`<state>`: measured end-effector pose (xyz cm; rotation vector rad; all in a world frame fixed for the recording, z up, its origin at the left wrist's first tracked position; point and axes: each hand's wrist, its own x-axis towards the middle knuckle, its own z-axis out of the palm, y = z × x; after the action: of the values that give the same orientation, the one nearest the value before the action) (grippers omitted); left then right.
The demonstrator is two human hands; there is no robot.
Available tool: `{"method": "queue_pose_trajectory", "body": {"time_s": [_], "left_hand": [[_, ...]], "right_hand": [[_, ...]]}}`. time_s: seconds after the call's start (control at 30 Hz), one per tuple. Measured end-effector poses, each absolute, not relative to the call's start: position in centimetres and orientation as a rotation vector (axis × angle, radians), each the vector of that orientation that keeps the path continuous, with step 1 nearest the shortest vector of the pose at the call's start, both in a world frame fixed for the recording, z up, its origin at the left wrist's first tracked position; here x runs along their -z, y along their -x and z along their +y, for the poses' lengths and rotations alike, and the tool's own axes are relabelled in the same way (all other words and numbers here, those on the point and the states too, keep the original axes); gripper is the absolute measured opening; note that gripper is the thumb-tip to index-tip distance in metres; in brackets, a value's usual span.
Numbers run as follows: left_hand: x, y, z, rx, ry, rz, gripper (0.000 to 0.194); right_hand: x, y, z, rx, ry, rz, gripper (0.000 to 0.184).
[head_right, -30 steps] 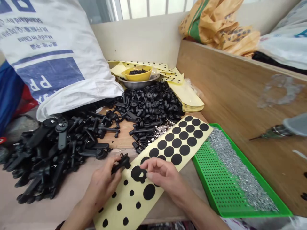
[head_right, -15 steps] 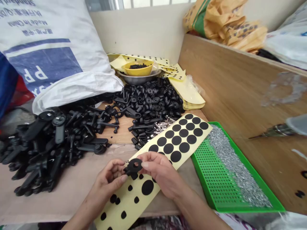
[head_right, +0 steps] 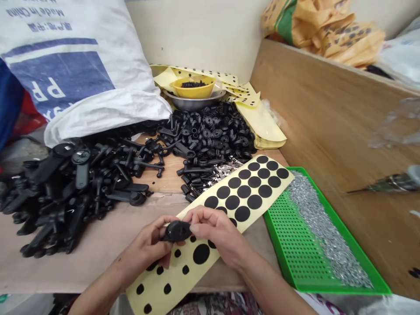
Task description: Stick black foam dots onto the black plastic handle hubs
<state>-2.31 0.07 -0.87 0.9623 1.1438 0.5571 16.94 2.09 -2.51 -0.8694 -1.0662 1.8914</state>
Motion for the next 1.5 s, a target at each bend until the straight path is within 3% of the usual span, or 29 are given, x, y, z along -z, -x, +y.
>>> {"method": "queue_pose_trajectory", "body": {"time_s": [0.6, 1.5], "left_hand": [[1.4, 2.3, 0.0, -0.555, -1.057, 1.240, 0.061], [2.0, 2.4, -0.1, -0.543, -1.069, 1.233, 0.066]], "right_hand": [[3.1, -16.8, 2.2, -1.794, 0.986, -1.226, 0.019], [3.6, -16.8, 2.2, -1.761, 1.020, -1.268, 0.017]]}}
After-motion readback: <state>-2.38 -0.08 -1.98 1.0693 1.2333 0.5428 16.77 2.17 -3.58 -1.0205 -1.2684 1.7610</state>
